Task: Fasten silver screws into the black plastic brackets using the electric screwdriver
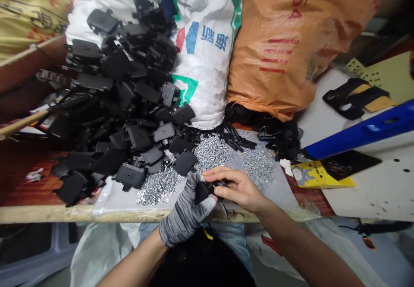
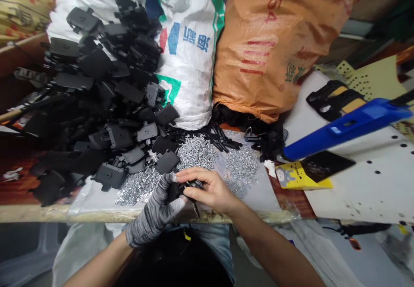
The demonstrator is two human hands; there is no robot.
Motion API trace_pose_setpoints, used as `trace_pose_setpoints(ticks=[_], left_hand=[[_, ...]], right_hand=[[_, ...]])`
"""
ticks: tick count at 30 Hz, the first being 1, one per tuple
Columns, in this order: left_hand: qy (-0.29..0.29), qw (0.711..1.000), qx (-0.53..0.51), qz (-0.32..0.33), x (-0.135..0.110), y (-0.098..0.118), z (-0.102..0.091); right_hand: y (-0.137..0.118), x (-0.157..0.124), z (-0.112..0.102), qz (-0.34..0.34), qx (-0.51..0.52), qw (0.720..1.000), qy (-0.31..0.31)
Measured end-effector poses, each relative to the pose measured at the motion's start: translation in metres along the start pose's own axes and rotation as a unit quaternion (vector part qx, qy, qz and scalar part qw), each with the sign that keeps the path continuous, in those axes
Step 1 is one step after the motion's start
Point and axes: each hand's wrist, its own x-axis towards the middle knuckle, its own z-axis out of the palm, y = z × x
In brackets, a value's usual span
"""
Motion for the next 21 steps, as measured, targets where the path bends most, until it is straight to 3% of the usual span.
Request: trace_pose_setpoints(ticks=[3,7,11,13,17,21], left_hand=[[-0.034,0.999,0.020,0.009,0.003,0.000,-0.002],[-0.007,0.999,0.048,-0.006,0.006,0.000,-0.012],[-0.087,0.993,0.073,-0.024,0.007,-0.003,-0.020],[-0.049,0.997,0.051,-0.035,0.006,-0.011,-0.013],[0.087,0.994,0.018,-0.063,0.001,-0.032,0.011],[0.026,0.998,0.037,-0.048,0.003,-0.030,0.005]], right_hand=[[0.004,0.001,0.002,0.010,0.020,1.000,-0.003],[0.013,-0.001,0.006,0.023,0.046,0.999,0.006],[0.032,-0.006,0.014,0.052,0.067,0.996,0.035],[0.043,-0.008,0.018,0.051,0.080,0.993,0.070],[0.057,-0.010,0.022,0.056,0.110,0.986,0.108],[0.059,-0.009,0.021,0.080,0.153,0.979,0.109]])
